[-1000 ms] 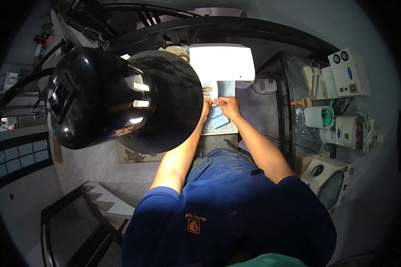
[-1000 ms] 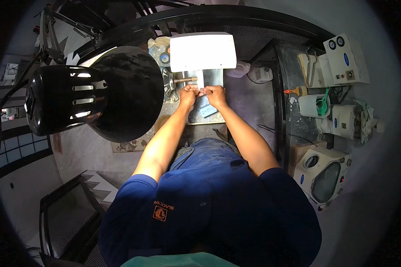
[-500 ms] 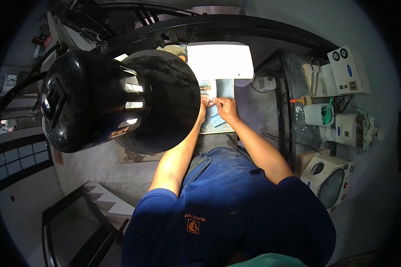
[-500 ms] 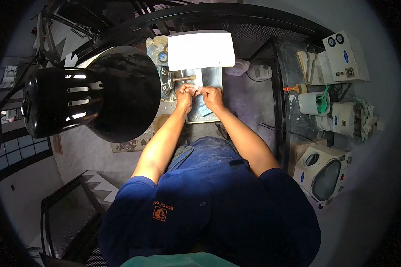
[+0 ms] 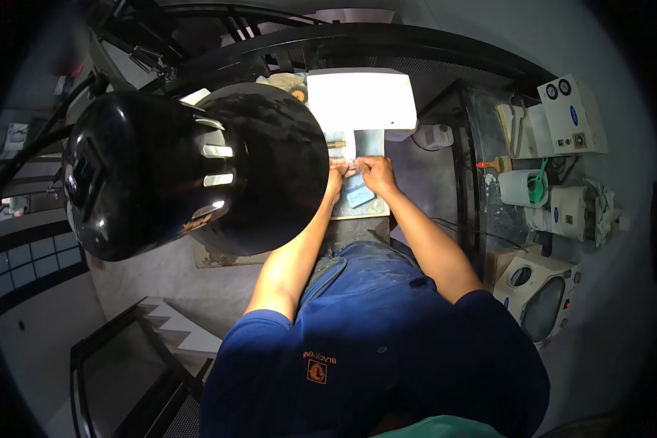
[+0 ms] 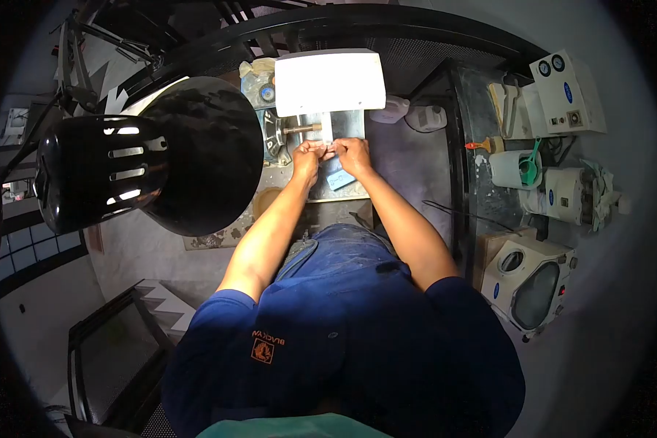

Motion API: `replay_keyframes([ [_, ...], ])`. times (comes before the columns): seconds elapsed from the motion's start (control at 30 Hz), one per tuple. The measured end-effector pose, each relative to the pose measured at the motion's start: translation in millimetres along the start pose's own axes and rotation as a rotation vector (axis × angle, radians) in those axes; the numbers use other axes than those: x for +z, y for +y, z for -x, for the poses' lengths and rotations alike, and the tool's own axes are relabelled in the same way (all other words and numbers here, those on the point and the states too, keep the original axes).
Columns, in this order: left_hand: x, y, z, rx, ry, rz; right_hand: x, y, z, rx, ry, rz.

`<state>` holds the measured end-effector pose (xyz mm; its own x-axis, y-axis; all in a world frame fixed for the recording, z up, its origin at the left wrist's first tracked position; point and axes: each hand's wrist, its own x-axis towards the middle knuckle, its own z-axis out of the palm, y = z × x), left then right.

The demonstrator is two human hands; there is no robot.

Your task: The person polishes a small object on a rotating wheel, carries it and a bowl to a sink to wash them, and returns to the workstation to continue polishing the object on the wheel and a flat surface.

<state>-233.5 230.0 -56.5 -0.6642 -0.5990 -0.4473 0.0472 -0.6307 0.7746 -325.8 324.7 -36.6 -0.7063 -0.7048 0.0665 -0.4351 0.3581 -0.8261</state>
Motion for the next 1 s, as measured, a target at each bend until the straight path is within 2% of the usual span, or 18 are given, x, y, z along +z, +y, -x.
replay_keyframes([
  [0.07,6,-4,-1,-0.044,0.084,0.069,-2,11,-3,0.027,-0.043,-0.030],
  [0.13,10,-6,2,-0.061,0.082,0.113,-12,6,-8,0.081,-0.140,0.021],
  [0.27,18,7,8,-0.132,0.091,0.161,-20,0,-12,0.103,-0.190,0.022],
  [0.4,0,-6,-3,-0.100,0.117,0.134,-6,6,-9,0.055,-0.154,-0.012],
  [0.53,6,3,-2,-0.117,0.070,0.040,-10,-1,-7,0.223,-0.167,-0.086],
  [0.6,5,7,-1,-0.119,0.106,0.047,-7,0,-7,0.192,-0.185,-0.072],
  [0.67,2,14,2,-0.059,0.049,0.014,1,7,-7,0.158,-0.174,-0.037],
  [0.73,-1,11,-2,-0.061,0.044,-0.027,-5,-1,-4,0.157,-0.147,-0.045],
  [0.8,-2,5,-11,-0.037,0.055,-0.102,-6,-4,-2,0.250,-0.172,-0.127],
  [1.0,-9,2,-17,-0.041,0.107,-0.113,5,-1,0,0.187,-0.119,-0.067],
])
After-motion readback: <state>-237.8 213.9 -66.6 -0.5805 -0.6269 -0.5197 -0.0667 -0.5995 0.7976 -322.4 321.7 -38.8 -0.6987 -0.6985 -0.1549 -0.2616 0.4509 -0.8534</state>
